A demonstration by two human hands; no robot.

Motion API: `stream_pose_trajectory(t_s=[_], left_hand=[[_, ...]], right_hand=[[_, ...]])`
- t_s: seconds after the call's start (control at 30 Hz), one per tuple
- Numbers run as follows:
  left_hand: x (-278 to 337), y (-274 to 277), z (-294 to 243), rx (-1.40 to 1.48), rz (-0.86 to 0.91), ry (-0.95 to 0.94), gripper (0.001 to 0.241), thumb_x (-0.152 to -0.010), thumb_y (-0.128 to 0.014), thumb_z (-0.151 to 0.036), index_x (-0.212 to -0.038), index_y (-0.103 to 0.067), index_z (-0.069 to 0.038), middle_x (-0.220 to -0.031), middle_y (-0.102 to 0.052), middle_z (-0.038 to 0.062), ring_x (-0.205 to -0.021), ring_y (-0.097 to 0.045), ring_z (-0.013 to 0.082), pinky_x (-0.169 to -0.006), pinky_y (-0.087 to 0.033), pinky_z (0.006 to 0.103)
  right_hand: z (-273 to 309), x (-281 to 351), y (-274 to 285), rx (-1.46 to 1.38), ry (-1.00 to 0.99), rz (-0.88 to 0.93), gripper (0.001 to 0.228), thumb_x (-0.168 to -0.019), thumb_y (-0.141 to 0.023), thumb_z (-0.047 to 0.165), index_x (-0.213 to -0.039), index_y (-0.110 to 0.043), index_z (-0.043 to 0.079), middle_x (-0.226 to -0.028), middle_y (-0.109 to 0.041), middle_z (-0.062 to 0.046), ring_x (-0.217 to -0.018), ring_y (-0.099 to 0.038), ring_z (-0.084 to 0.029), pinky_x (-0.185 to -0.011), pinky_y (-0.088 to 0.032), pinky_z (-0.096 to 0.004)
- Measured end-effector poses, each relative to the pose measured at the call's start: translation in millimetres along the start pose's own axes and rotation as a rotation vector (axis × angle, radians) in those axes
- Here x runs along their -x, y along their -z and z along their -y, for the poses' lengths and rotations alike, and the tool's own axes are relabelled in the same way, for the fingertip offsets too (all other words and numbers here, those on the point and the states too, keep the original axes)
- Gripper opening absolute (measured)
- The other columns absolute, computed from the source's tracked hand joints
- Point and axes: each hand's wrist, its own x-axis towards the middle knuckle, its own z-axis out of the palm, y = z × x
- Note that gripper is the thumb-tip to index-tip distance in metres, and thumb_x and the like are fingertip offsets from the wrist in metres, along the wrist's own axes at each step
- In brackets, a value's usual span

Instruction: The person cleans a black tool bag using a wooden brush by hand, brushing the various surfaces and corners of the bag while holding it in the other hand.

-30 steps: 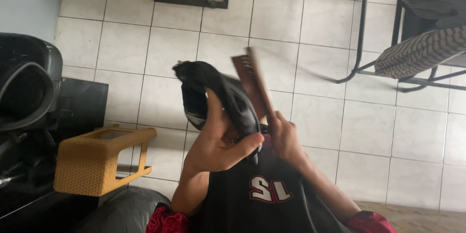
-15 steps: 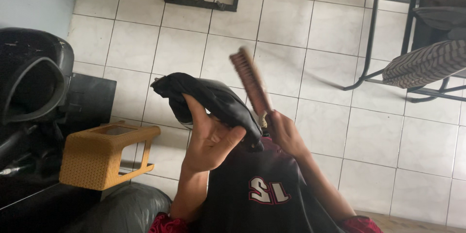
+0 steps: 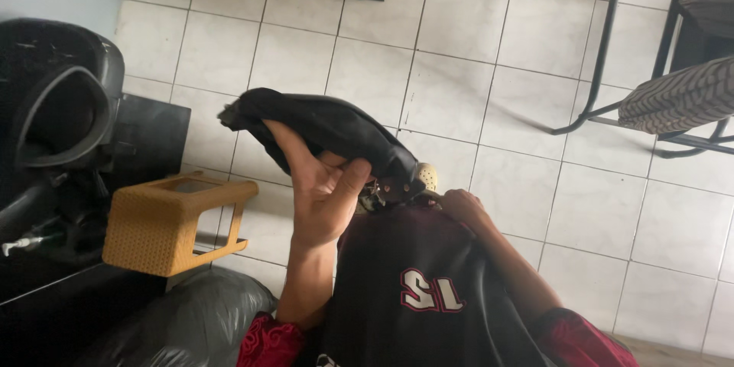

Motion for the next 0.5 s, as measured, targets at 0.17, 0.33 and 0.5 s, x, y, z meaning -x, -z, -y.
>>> stream_pose_trajectory(t_s=[0.17, 0.33, 0.5], left_hand=[[0.2, -8.3, 1.4, -0.008, 0.011, 0.034, 0.122, -0.102, -0.063, 0.012, -0.158, 0.033, -0.04, -0.15, -0.046, 0.013, -0.122, -0.06, 0.0207, -0.09, -0.061, 0.0357], [10.1, -9.7, 16.9, 0.066, 0.069, 0.055, 0.128, -0.098, -0.067, 0.011, -0.152, 0.034, -0.047, -0.157, -0.036, 0.01, -0.131, -0.056, 0.0237, -0.094, -0.063, 0.0435], [16.3, -10.4, 18.2, 0.086, 0.101, -0.033, 0.127, -0.097, -0.068, 0.009, -0.154, 0.029, -0.049, -0.159, -0.037, 0.007, -0.138, -0.052, 0.0258, -0.109, -0.059, 0.0528]], right_hand=[[7.0, 52.0, 53.7, -0.55, 0.048, -0.353, 0.036, -0.107, -0.044, 0.031, -0.095, -0.066, 0.005, -0.079, -0.065, -0.015, -0.069, -0.06, -0.03, -0.066, -0.051, -0.046], [57.2, 178.5, 122.6, -1.251, 0.32, -0.504, 0.052, -0.115, -0.03, 0.028, -0.081, -0.054, -0.004, -0.063, -0.055, -0.018, -0.049, -0.044, -0.028, -0.058, -0.045, -0.044], [65.5, 120.4, 108.0, -0.564, 0.58, -0.888, 0.018, -0.102, -0.05, 0.005, -0.11, -0.054, -0.011, -0.08, -0.066, -0.024, -0.066, -0.064, -0.039, -0.059, -0.049, -0.049]])
